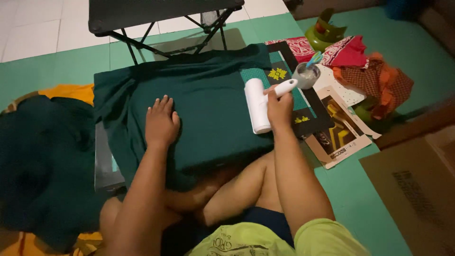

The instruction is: The person sits on the floor and uses a lint roller to clean a dark green shirt laid out on a small table. They roll the device back and forth across the fabric surface to remove lint and debris.

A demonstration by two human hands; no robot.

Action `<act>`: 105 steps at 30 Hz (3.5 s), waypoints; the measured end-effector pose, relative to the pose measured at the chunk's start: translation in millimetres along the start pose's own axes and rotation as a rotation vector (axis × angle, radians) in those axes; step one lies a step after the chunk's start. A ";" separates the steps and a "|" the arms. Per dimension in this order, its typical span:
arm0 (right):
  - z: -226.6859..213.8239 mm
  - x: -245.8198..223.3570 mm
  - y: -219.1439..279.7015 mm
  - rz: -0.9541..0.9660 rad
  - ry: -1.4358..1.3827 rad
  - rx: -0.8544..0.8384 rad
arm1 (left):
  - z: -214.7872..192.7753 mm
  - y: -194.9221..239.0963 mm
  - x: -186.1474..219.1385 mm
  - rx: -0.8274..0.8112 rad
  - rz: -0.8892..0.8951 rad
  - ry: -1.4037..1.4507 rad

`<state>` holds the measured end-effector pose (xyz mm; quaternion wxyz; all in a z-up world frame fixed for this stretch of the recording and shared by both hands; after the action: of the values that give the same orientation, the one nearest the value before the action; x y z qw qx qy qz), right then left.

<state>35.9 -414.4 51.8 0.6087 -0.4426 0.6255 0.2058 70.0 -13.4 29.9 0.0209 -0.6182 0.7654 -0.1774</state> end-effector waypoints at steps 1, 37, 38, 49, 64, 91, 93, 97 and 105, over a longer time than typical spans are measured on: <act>3.4 -21.4 11.5 -0.002 -0.003 -0.001 | -0.1 -1.1 -0.5 0.003 -0.001 -0.002; 130.2 -23.1 111.9 0.194 -0.298 -0.331 | 3.1 -1.9 0.3 -0.008 -0.004 -0.007; 127.6 -18.9 107.2 0.206 -0.229 -0.342 | 1.8 -1.8 0.8 -0.025 -0.023 0.014; 7.0 -12.9 15.3 0.035 0.006 -0.004 | -0.7 0.4 -0.2 -0.046 -0.043 0.022; 100.7 -6.4 76.7 0.219 -0.038 -0.266 | -0.9 0.1 2.7 -0.064 -0.055 0.007; 85.5 -16.6 36.6 -1.187 1.051 -0.179 | 1.1 27.0 -22.7 -0.222 -0.274 -0.004; 90.6 -17.6 31.0 -1.192 1.115 -0.176 | 2.1 15.3 -27.0 -0.270 -0.243 -0.048; 99.9 -14.0 19.3 -1.120 1.139 -0.225 | 7.6 -8.0 -40.1 -0.247 -0.191 -0.066; 101.8 -15.1 15.5 -1.211 1.102 -0.174 | 15.5 -27.0 -48.4 -0.222 -0.105 -0.103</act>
<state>80.4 -320.7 44.0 0.1834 -0.7865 0.4692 -0.3573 110.6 24.3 14.4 -0.0179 -0.6640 0.7450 -0.0604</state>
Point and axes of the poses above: each hand's wrist, its own y-axis away from the middle knuckle, its own z-axis out of the palm, x = y × z, the point moved 8 cm from there along -y, towards the middle knuckle
